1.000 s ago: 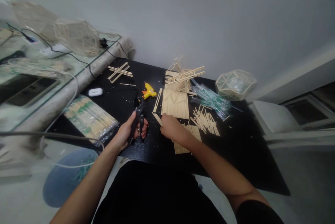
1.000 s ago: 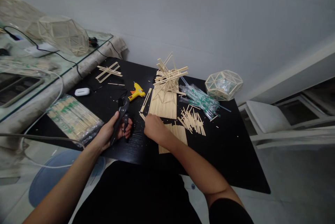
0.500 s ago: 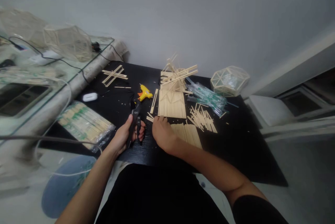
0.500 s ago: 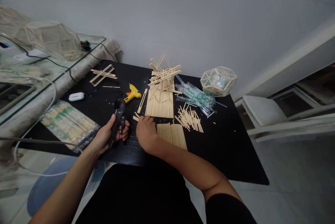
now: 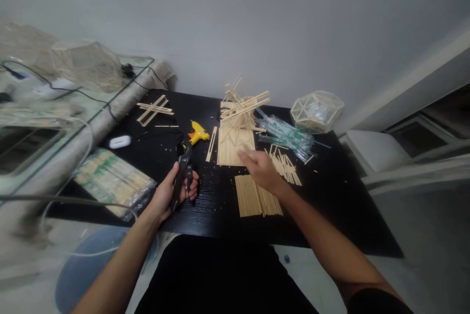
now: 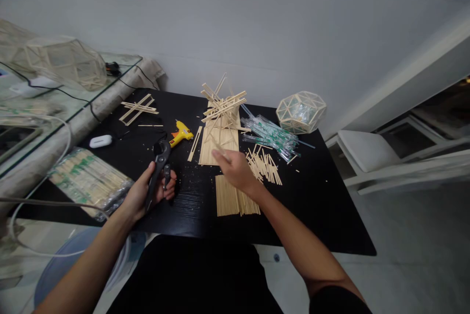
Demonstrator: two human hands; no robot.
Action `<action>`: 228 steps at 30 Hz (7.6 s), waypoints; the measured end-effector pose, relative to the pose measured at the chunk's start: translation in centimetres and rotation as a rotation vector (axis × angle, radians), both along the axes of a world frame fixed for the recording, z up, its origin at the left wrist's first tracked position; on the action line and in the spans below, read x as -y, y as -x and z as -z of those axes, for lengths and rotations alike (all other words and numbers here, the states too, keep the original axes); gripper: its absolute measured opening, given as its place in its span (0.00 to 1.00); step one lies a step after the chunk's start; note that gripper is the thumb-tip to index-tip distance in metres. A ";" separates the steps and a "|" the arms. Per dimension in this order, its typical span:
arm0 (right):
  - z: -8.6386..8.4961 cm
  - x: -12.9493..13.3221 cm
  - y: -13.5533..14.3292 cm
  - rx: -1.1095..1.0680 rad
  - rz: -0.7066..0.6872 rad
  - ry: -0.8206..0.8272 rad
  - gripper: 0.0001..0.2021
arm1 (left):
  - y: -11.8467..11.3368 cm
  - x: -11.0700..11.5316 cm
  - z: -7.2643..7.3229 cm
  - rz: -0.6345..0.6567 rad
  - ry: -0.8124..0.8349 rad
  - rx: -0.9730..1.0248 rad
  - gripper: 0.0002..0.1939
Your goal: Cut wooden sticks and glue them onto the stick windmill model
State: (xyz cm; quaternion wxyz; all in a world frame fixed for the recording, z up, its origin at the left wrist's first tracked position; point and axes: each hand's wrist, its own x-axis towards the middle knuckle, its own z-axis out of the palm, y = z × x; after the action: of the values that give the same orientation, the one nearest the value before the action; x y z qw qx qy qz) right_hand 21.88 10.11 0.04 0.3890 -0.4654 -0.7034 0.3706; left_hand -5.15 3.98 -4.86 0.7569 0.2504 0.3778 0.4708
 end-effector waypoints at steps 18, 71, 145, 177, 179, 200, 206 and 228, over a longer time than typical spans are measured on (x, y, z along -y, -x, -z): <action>3.9 -3.0 -6.4 -0.626 0.354 0.112 0.35 | -10.2 -7.8 -4.1 0.119 -0.753 -0.742 0.10; 1.9 -5.8 3.3 1.024 -0.225 -0.320 0.06 | -5.1 -9.3 0.8 -0.330 -0.854 -1.026 0.11; 5.8 6.8 -4.0 0.900 0.455 0.188 0.20 | -5.1 -8.8 0.3 -0.154 -0.948 -1.086 0.05; 4.2 -3.7 0.8 1.039 -0.156 -0.628 0.12 | -5.1 -9.0 0.8 -0.215 -0.944 -1.063 0.11; 5.2 -4.9 2.0 1.058 -0.161 -0.707 0.10 | -5.1 -9.0 0.9 -0.216 -0.946 -1.062 0.10; 6.2 -4.6 0.2 0.719 0.012 -0.610 0.16 | -5.2 -9.1 1.1 -0.217 -0.956 -1.084 0.09; 5.2 -2.2 -1.1 0.644 0.000 -0.495 0.07 | -5.2 -9.0 0.7 -0.204 -0.904 -1.096 0.11; 6.0 6.3 -3.0 0.596 0.094 -0.245 0.13 | -5.0 -8.8 0.2 -0.173 -0.909 -1.127 0.08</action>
State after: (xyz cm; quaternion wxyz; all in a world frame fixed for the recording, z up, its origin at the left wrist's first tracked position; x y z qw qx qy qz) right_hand 24.92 3.80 -5.96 0.2357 -0.5348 -0.8036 0.1122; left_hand -0.12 12.75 -5.08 0.2288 0.7137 0.4956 0.4390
